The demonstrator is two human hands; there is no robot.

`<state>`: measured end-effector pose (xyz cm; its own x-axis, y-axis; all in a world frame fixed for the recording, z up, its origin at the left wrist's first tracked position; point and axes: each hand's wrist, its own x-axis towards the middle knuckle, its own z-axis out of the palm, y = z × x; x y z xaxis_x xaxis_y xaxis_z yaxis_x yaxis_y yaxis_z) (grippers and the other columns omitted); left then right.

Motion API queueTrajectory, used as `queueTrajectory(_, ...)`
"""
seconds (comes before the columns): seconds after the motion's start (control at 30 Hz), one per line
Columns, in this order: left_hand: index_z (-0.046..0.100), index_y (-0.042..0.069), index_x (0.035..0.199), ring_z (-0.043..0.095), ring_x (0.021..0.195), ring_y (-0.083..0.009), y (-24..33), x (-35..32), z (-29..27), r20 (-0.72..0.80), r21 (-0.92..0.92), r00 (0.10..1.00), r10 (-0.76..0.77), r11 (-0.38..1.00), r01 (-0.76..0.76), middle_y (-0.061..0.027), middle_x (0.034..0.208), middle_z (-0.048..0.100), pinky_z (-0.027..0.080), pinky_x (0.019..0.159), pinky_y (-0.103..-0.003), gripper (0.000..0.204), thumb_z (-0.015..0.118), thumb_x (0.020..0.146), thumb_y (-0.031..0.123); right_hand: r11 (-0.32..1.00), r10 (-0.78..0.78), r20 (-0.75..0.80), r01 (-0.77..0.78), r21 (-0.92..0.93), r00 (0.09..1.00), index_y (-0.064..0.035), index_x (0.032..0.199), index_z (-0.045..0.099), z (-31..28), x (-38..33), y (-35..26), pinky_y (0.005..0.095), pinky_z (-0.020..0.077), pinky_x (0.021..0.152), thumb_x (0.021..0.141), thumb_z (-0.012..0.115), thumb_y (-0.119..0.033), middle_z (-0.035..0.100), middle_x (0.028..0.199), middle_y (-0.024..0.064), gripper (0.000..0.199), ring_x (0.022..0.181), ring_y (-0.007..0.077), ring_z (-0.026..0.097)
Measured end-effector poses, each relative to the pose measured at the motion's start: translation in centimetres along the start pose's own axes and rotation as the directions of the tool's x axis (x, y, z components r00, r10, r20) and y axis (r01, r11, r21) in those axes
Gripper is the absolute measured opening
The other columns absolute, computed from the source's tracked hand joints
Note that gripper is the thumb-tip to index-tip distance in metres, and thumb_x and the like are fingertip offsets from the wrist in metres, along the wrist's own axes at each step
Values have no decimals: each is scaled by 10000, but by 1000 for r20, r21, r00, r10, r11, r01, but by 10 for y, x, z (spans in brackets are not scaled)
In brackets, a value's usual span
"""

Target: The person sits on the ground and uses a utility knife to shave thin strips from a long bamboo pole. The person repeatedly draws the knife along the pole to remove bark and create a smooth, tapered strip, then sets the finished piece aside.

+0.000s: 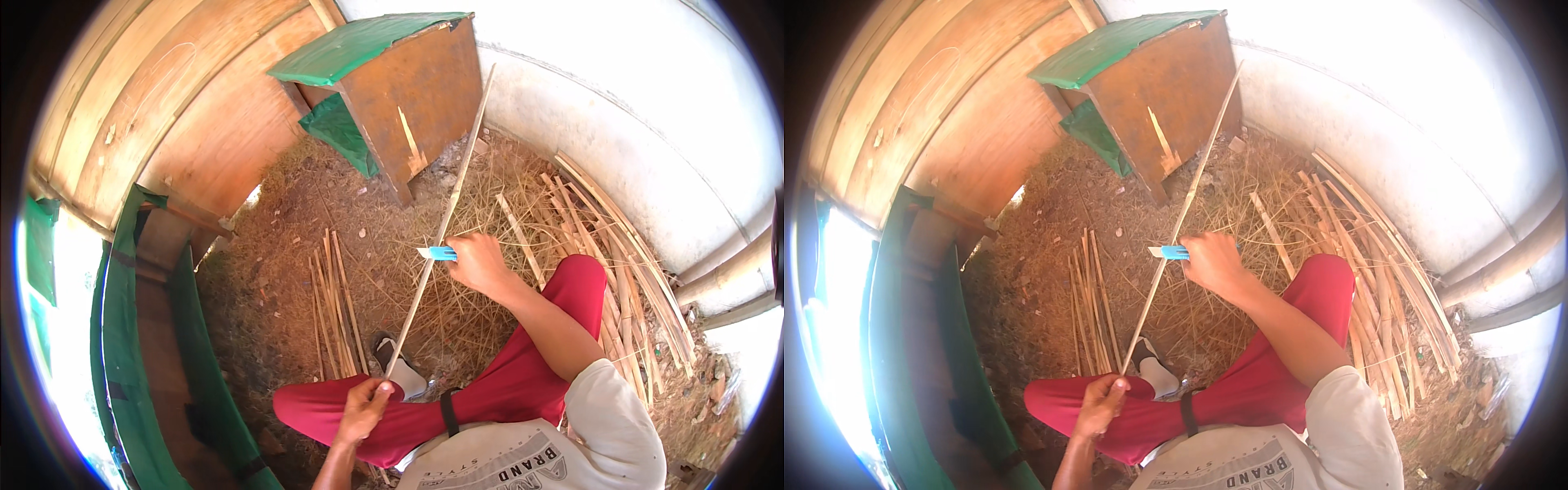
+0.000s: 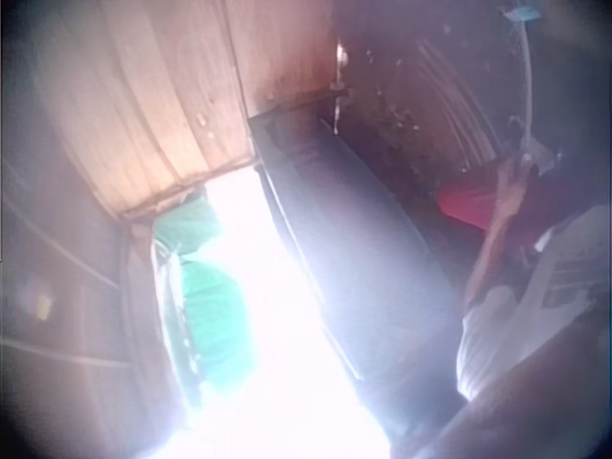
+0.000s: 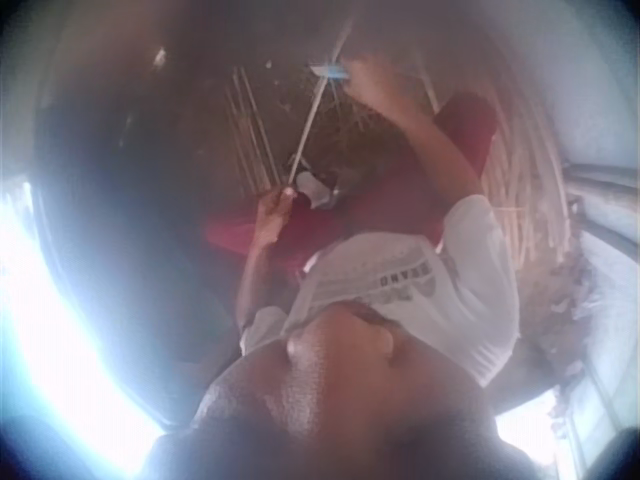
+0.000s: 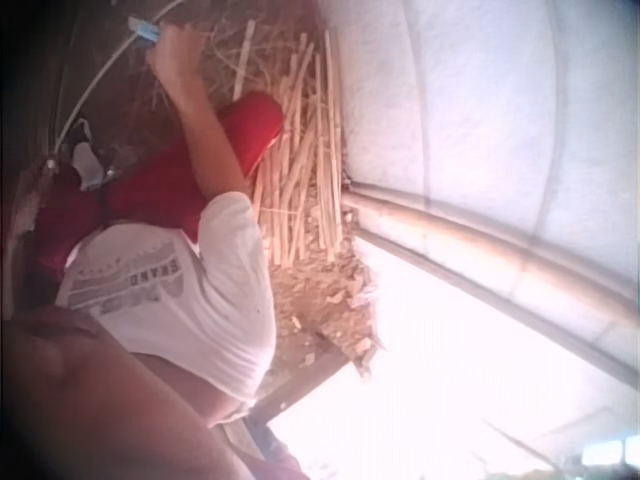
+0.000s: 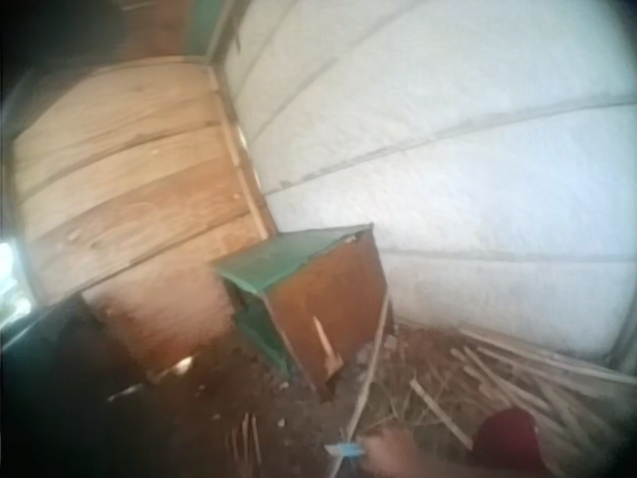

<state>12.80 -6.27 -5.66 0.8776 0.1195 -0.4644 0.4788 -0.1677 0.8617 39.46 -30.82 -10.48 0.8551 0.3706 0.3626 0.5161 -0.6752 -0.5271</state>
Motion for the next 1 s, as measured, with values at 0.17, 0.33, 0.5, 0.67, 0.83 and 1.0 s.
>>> queueTrajectory(0.17,593,27,918,393,606,-33,-10,16,33,12,-33,999,-38,999,39,55,688,460,348,522,-239,359,502,1067,339,991,22,109,-8,-134,994,-39,809,725,-8,-2,-4,394,550,497,693,699,-31,695,669,116,120,544,242,663)
queueTrajectory(0.33,573,-4,929,514,580,-202,-31,30,49,-54,279,991,120,955,-100,-94,651,531,441,572,-381,484,397,1082,419,979,16,178,21,-202,984,-41,779,711,-5,-9,-5,429,540,504,693,675,-60,670,639,125,96,542,268,658)
queueTrajectory(0.5,564,-35,973,616,750,-509,11,18,72,-120,480,976,181,871,-103,-301,749,608,462,641,-541,459,376,1082,368,970,137,228,-83,-230,964,-30,760,711,1,-10,-14,442,534,527,759,659,-88,664,654,164,78,608,335,685)
queueTrajectory(0.67,536,-46,988,589,806,-567,16,4,79,-126,534,986,107,845,-24,-347,789,606,447,655,-594,403,399,1074,323,934,244,224,-167,-315,944,-33,751,721,23,-3,-11,453,550,533,805,644,-122,681,685,168,129,619,320,696)
queueTrajectory(0.83,528,-42,974,583,789,-576,-4,-32,78,-128,609,992,-3,789,81,-359,779,600,443,664,-617,397,416,1067,328,920,272,241,-178,-350,932,-31,821,751,33,16,25,438,585,601,825,639,-125,712,771,175,146,719,319,731)
queueTrajectory(1.0,541,-37,978,599,793,-563,-20,-42,72,-146,596,987,-62,791,138,-341,780,613,456,680,-609,406,417,1065,340,929,260,243,-173,-328,935,-31,842,749,54,10,17,430,589,629,841,623,-105,721,820,181,146,745,326,732)
